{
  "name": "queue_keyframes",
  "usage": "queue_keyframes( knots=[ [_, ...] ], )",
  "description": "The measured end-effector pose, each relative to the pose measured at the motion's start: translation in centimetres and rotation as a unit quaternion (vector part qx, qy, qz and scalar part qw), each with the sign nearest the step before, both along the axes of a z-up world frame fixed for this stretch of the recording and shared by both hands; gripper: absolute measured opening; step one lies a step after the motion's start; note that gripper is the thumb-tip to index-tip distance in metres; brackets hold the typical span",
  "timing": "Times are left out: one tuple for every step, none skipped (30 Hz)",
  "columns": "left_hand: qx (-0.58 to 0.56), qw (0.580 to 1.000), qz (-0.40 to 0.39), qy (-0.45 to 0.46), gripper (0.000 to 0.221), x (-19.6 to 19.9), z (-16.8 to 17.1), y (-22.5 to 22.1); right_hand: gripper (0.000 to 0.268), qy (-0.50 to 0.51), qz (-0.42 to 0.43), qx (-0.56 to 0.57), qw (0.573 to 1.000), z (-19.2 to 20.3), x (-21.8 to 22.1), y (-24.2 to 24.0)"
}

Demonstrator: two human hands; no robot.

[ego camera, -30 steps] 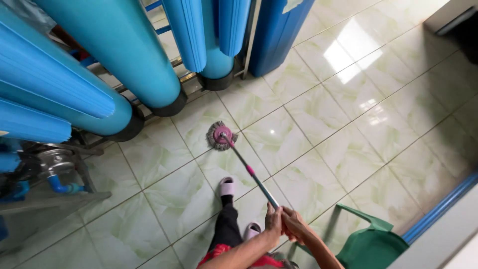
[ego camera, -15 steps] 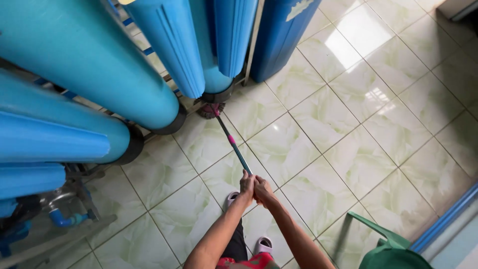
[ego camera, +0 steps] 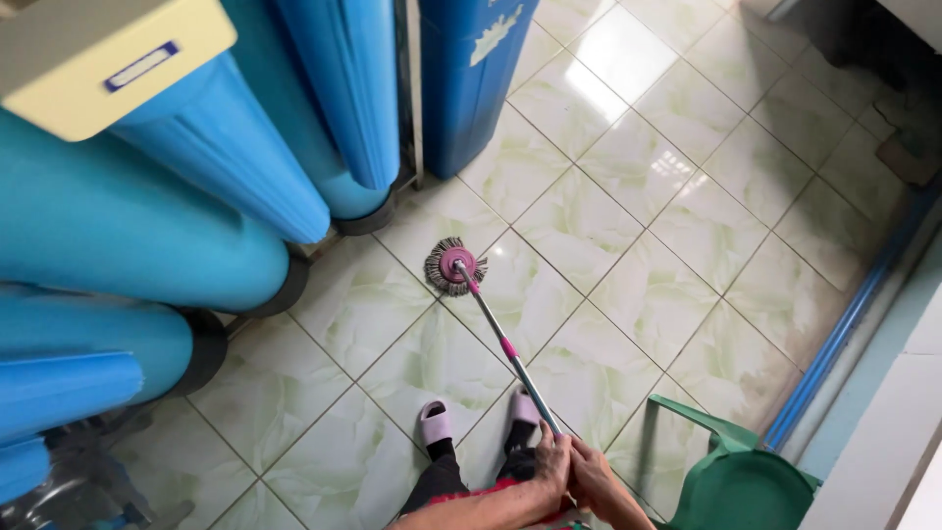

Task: The recorder is mopping the tiled floor in a water production facility.

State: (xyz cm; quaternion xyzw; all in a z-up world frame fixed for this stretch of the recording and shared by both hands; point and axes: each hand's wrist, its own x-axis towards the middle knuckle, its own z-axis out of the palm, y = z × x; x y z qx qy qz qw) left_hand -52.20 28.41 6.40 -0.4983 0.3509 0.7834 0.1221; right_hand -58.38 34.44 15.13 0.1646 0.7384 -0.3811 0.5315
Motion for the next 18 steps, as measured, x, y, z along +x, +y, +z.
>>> queue_keyframes(
  knots=[
    [-0.058, 0.998, -0.015, 0.008, 0.081, -0.9, -0.1, -0.5, 0.037, -0.041, -0.021, -0.009, 0.999, 0.1, -1.1, -0.6],
    [-0.058, 0.998, -0.018, 0.007, 0.081, -2.3, 0.6, -1.9, 0.037, -0.042, -0.023, -0.008, 0.999, -1.4, -2.5, -1.1],
    [-0.014, 0.999, 0.029, 0.007, 0.079, -3.4, 1.3, -3.0, 0.037, -0.012, 0.000, -0.038, 0.999, -2.9, -3.6, -1.3],
    [0.028, 0.997, 0.075, 0.008, 0.078, -4.5, 2.0, -4.0, 0.038, 0.018, 0.023, -0.067, 0.997, -4.3, -4.7, -1.5],
    [0.027, 0.997, 0.078, 0.005, 0.078, -5.7, 1.5, -5.3, 0.038, 0.015, 0.026, -0.069, 0.997, -3.7, -5.8, -3.5],
    [0.009, 0.997, 0.079, 0.012, 0.072, -6.9, 1.2, -6.6, 0.037, 0.011, 0.030, -0.052, 0.998, -3.0, -6.9, -5.4],
    [-0.013, 0.996, 0.081, 0.022, 0.067, -8.8, 0.7, -8.6, 0.036, 0.011, 0.035, -0.040, 0.999, -2.4, -8.6, -8.0],
    [-0.018, 0.996, 0.086, 0.024, 0.067, -10.6, 0.0, -10.4, 0.036, 0.012, 0.039, -0.045, 0.998, -3.9, -10.2, -9.5],
    [0.002, 0.994, 0.105, 0.017, 0.067, -12.1, -0.7, -11.6, 0.036, 0.047, 0.054, -0.061, 0.996, -5.3, -11.4, -10.4],
    [0.022, 0.992, 0.125, 0.010, 0.067, -13.5, -1.4, -12.8, 0.036, 0.082, 0.069, -0.076, 0.991, -6.7, -12.6, -11.3],
    [0.022, 0.991, 0.128, 0.006, 0.067, -15.0, -2.8, -13.0, 0.036, 0.078, 0.073, -0.076, 0.991, -6.0, -14.2, -11.9],
    [0.024, 0.989, 0.142, 0.028, 0.067, -16.5, -4.1, -13.2, 0.036, 0.058, 0.074, -0.060, 0.994, -5.3, -15.7, -12.6],
    [0.025, 0.986, 0.155, 0.051, 0.067, -17.8, -5.4, -13.5, 0.036, 0.038, 0.075, -0.045, 0.995, -4.5, -17.2, -13.3],
    [0.024, 0.986, 0.158, 0.048, 0.067, -18.9, -3.4, -13.0, 0.036, 0.035, 0.078, -0.045, 0.995, -3.8, -18.5, -12.3],
    [0.020, 0.991, 0.131, 0.031, 0.071, -20.0, -1.3, -12.2, 0.037, 0.041, 0.088, -0.067, 0.993, -3.1, -19.8, -11.1],
    [0.017, 0.994, 0.104, 0.014, 0.075, -21.1, 0.8, -11.5, 0.038, 0.046, 0.099, -0.090, 0.990, -2.3, -21.0, -9.9],
    [0.015, 0.994, 0.103, 0.018, 0.075, -21.9, 0.1, -9.0, 0.038, 0.049, 0.098, -0.092, 0.990, -1.8, -21.8, -7.9],
    [0.025, 0.994, 0.108, 0.014, 0.079, -22.7, -0.6, -6.5, 0.038, 0.051, 0.103, -0.063, 0.991, -1.4, -22.5, -5.9]
  ],
)
